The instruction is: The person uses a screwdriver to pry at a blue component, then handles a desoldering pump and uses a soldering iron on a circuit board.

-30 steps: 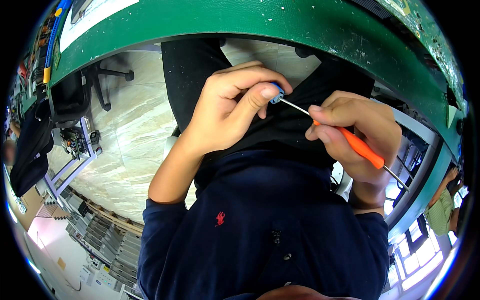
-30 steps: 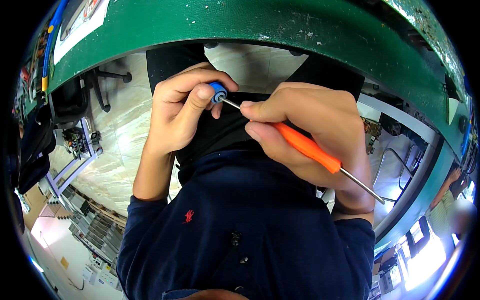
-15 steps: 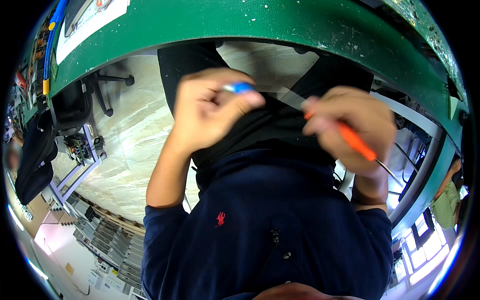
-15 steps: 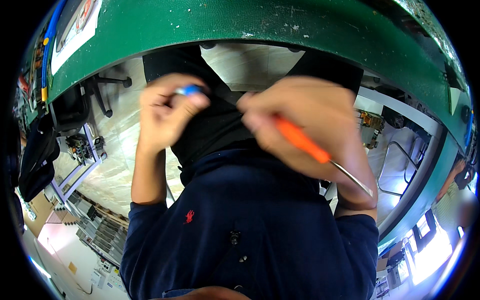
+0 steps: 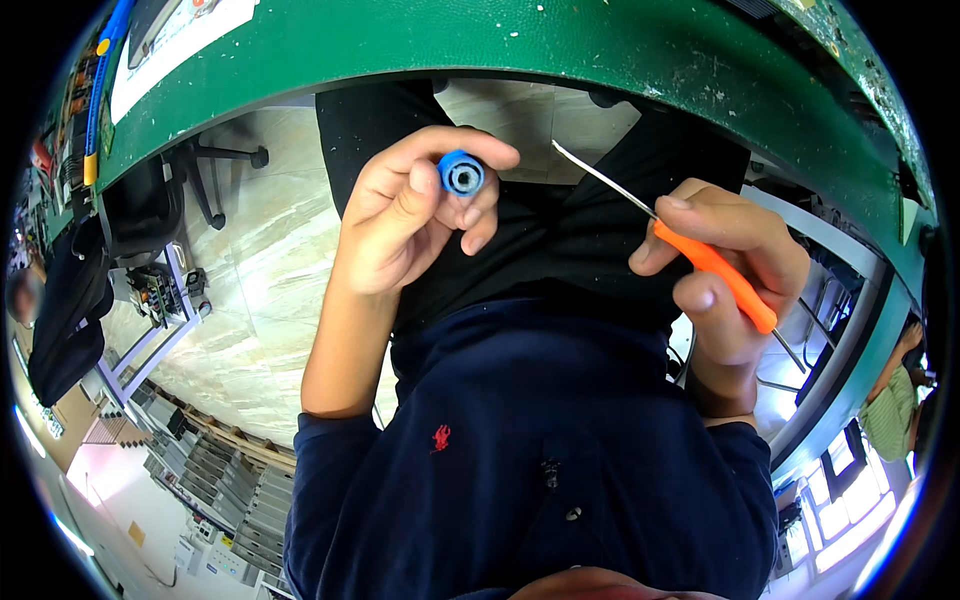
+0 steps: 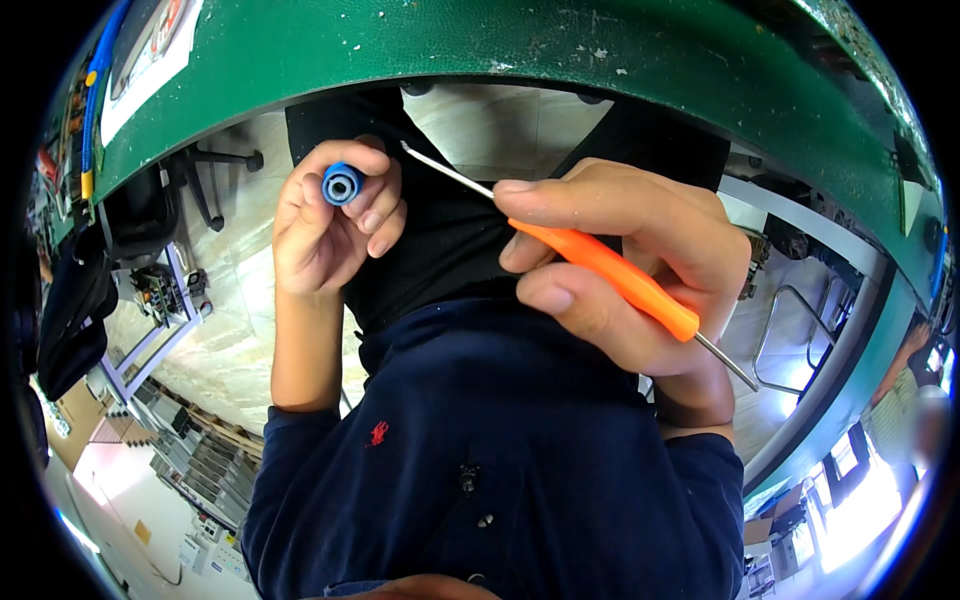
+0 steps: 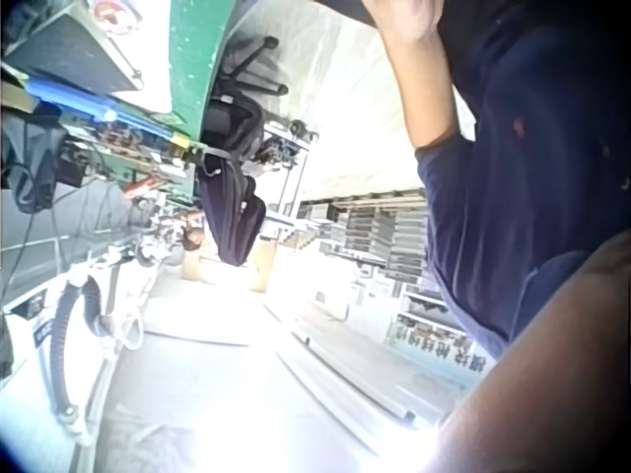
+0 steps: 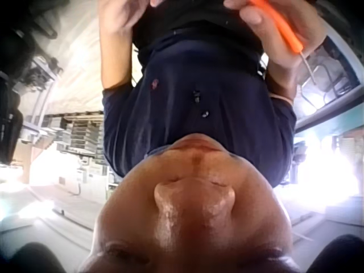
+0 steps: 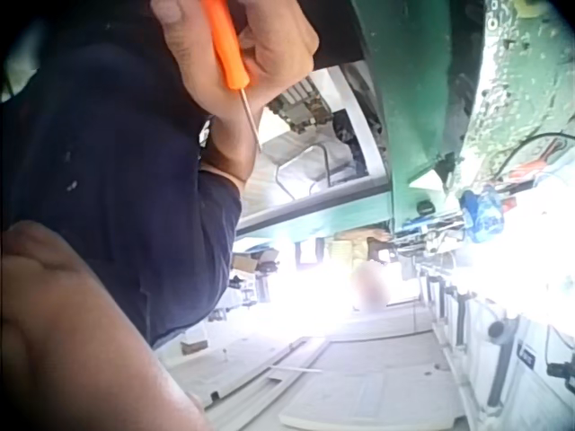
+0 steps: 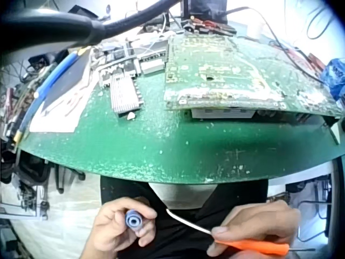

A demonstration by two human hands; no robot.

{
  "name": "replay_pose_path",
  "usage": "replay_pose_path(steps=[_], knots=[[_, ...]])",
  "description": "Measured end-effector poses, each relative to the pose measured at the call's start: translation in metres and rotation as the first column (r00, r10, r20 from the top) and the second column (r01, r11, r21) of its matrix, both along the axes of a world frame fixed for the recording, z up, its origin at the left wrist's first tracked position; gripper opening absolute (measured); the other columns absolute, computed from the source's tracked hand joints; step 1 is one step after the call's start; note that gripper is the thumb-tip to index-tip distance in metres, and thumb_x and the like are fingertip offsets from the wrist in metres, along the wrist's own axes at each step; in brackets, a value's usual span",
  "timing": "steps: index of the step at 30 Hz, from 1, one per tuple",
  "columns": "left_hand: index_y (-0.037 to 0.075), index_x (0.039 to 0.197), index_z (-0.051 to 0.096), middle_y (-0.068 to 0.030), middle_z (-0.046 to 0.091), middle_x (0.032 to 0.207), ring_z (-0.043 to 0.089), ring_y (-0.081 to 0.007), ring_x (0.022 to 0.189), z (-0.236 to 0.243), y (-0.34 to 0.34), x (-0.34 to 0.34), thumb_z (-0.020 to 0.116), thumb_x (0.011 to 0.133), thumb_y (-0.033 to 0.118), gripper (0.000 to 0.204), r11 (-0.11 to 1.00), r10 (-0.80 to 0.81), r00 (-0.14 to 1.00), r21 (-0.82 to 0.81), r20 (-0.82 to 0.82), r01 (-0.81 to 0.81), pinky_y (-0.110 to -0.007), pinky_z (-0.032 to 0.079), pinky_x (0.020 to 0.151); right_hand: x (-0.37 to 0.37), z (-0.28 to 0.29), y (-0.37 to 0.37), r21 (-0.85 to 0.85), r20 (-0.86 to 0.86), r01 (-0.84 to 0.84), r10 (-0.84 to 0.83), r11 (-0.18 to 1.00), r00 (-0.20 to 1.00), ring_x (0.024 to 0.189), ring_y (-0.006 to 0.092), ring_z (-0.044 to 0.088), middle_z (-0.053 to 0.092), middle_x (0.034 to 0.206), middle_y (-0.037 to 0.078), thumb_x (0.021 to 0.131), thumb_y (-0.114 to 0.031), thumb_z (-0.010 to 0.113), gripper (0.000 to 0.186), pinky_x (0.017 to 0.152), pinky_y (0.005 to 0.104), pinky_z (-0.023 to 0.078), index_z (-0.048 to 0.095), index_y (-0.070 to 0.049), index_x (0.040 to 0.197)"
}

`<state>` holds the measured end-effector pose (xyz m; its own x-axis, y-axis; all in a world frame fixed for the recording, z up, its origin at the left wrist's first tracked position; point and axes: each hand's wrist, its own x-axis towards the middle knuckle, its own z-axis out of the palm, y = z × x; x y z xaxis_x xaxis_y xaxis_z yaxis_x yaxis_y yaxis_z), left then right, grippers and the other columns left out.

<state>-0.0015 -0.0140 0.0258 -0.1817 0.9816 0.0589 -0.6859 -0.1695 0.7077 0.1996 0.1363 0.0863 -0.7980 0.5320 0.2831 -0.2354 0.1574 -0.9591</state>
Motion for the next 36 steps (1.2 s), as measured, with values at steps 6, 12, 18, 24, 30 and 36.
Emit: replay_pose_path(steps=[6, 12, 18, 24, 30, 36], knots=[[-0.016, 0.122, 0.051, -0.0105, 0.053, 0.082, 0.050, -0.0135, 0.071, 0.001, 0.010, 0.005, 0.044, 0.104, 0.031, 0.050, 0.990, -0.046, 0.997, 0.138, 0.058, 0.038, -0.026, 0.045, 0.058, -0.001, 0.009, -0.002, 0.075, -0.001, -0.064, 0.065, 0.995, 0.998, 0.056, 0.0162, 0.057, 0.063, 0.066, 0.007, 0.091, -0.041, 0.066, 0.045, 0.052, 0.0263, 0.041, 0.066, 0.001, 0.108], [-0.015, 0.121, 0.052, -0.0110, 0.056, 0.087, 0.050, -0.0125, 0.072, 0.006, 0.013, 0.007, 0.045, 0.104, 0.030, 0.049, 0.993, -0.048, 0.999, 0.107, 0.016, 0.046, -0.026, 0.046, 0.060, -0.010, 0.019, -0.007, 0.041, 0.119, -0.005, 0.000, 0.999, 0.993, 0.049, 0.0146, 0.056, 0.061, 0.058, 0.006, 0.093, -0.031, 0.063, 0.034, 0.049, 0.0255, 0.039, 0.069, 0.002, 0.097], [-0.010, 0.115, 0.053, -0.0099, 0.045, 0.084, 0.044, -0.0159, 0.069, 0.013, 0.014, 0.009, 0.044, 0.103, 0.032, 0.045, 0.997, -0.063, 0.992, 0.034, -0.107, 0.067, -0.027, 0.043, 0.056, -0.013, 0.024, -0.011, 0.007, 0.178, 0.052, -0.052, 0.999, 0.983, 0.049, 0.0156, 0.057, 0.061, 0.057, 0.007, 0.090, -0.028, 0.064, 0.032, 0.049, 0.0256, 0.040, 0.069, 0.004, 0.095], [-0.012, 0.108, 0.057, -0.0109, 0.050, 0.082, 0.044, -0.0121, 0.066, 0.011, 0.012, 0.007, 0.050, 0.101, 0.040, 0.053, 0.992, -0.122, 0.987, -0.034, -0.104, 0.119, -0.026, 0.043, 0.051, -0.013, 0.024, -0.003, -0.027, 0.197, -0.050, 0.055, 0.998, 0.979, 0.053, 0.0177, 0.060, 0.063, 0.061, 0.011, 0.088, -0.022, 0.064, 0.029, 0.051, 0.0266, 0.042, 0.070, 0.005, 0.097], [-0.009, 0.109, 0.064, -0.0071, 0.061, 0.081, 0.048, -0.0094, 0.060, 0.011, 0.013, 0.010, 0.053, 0.101, 0.036, 0.047, 0.987, -0.119, 0.981, -0.124, -0.155, 0.100, -0.023, 0.043, 0.055, -0.014, 0.021, 0.005, 0.017, 0.215, -0.110, 0.103, 0.994, 0.971, 0.055, 0.0197, 0.062, 0.065, 0.064, 0.013, 0.084, -0.015, 0.063, 0.027, 0.054, 0.0272, 0.044, 0.070, 0.006, 0.099], [-0.008, 0.109, 0.064, -0.0077, 0.062, 0.085, 0.047, -0.0088, 0.060, 0.010, 0.013, 0.012, 0.051, 0.102, 0.035, 0.046, 0.984, -0.111, 0.971, -0.159, -0.213, 0.077, -0.022, 0.041, 0.055, -0.014, 0.019, 0.007, 0.035, 0.266, -0.163, 0.148, 0.986, 0.952, 0.058, 0.0207, 0.063, 0.065, 0.066, 0.014, 0.085, -0.013, 0.061, 0.027, 0.055, 0.0276, 0.046, 0.070, 0.006, 0.101]])
